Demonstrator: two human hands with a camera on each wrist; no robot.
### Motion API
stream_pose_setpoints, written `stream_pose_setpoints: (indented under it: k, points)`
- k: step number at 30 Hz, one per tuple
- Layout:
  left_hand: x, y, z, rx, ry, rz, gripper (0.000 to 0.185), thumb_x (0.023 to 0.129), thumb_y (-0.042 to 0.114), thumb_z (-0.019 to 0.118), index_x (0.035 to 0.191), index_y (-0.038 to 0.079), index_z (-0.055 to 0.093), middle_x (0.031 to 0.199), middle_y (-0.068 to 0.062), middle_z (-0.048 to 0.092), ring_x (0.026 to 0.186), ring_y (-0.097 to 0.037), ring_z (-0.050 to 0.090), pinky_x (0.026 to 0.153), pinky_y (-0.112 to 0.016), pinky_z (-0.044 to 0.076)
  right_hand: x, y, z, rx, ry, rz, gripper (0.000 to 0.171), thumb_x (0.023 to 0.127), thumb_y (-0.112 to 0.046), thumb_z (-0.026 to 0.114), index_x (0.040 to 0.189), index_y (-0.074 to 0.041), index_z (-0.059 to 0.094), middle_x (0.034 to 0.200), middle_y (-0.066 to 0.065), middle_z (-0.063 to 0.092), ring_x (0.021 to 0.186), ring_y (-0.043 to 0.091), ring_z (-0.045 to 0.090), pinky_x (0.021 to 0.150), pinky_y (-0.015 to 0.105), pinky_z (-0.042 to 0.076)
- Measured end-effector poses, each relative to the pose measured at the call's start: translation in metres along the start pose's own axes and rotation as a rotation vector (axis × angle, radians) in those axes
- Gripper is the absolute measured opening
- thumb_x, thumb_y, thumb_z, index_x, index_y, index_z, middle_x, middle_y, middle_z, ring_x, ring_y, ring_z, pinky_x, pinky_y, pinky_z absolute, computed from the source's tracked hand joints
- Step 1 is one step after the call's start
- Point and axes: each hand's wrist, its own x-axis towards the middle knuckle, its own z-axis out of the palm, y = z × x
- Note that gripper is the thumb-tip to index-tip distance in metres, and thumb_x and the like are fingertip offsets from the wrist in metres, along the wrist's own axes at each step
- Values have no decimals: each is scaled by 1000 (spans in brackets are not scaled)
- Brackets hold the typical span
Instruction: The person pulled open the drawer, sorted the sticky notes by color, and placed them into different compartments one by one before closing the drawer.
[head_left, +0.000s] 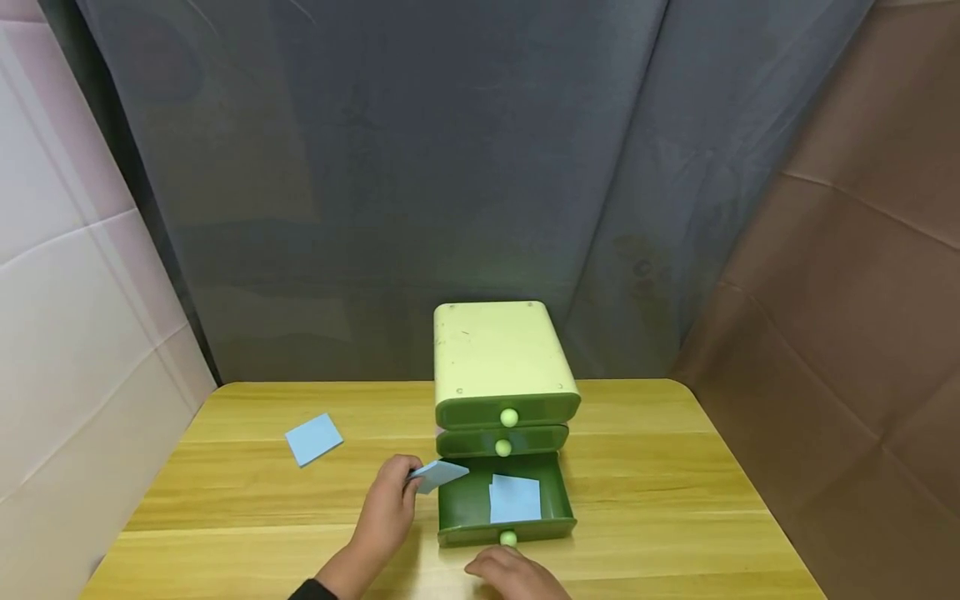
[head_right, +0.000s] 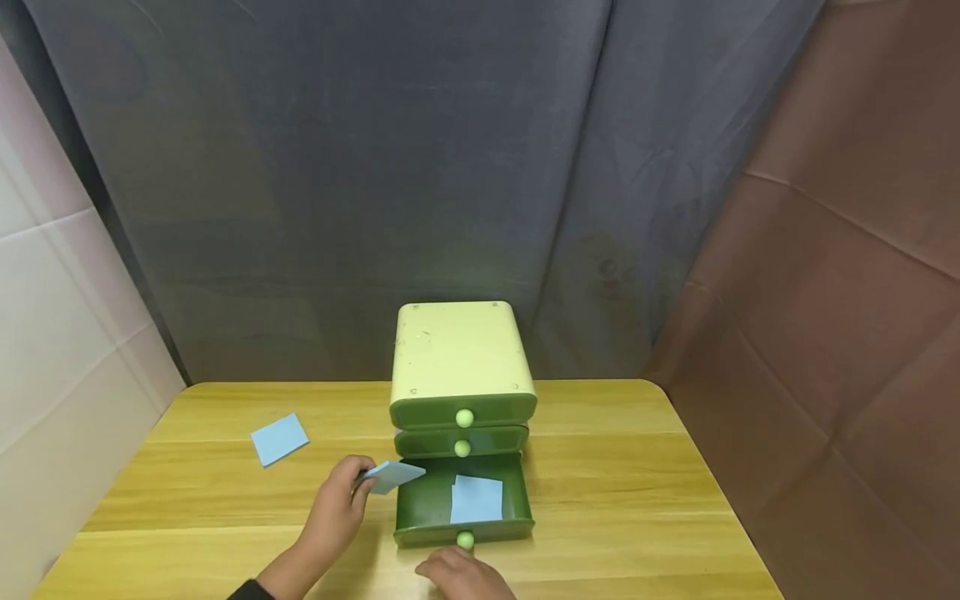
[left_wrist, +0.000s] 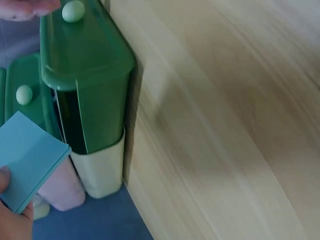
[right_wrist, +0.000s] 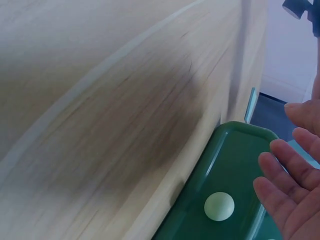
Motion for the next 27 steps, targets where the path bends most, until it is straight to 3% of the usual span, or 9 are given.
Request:
stream_pose_setpoints:
  k: [13,22,27]
  points:
    - [6,11,29,-29,-142,-25,17,85,-7,66,89,6,57,87,-2,59,82,-18,57,68,-32,52,-5,1,-1,62,-27,52,39,95,-41,58,117,-9,65,113,-2,62,107,14,58,75,27,54]
    - [12,14,39,-51,-233,-68,14,86,-4,66,91,7,58,87,-1,59,81,-16,57,67,-32,51,-6,2,-1,82,-38,59,41,95,-41,58,118,-8,64,114,-1,61,107,15,58,76,28,54]
    - [16,13,43,-114,-295,-114,10,88,-2,64,93,6,58,88,-4,61,80,-15,58,64,-29,50,-6,2,0,100,-34,50,40,96,-40,58,118,-7,64,113,-1,61,106,14,57,75,27,53]
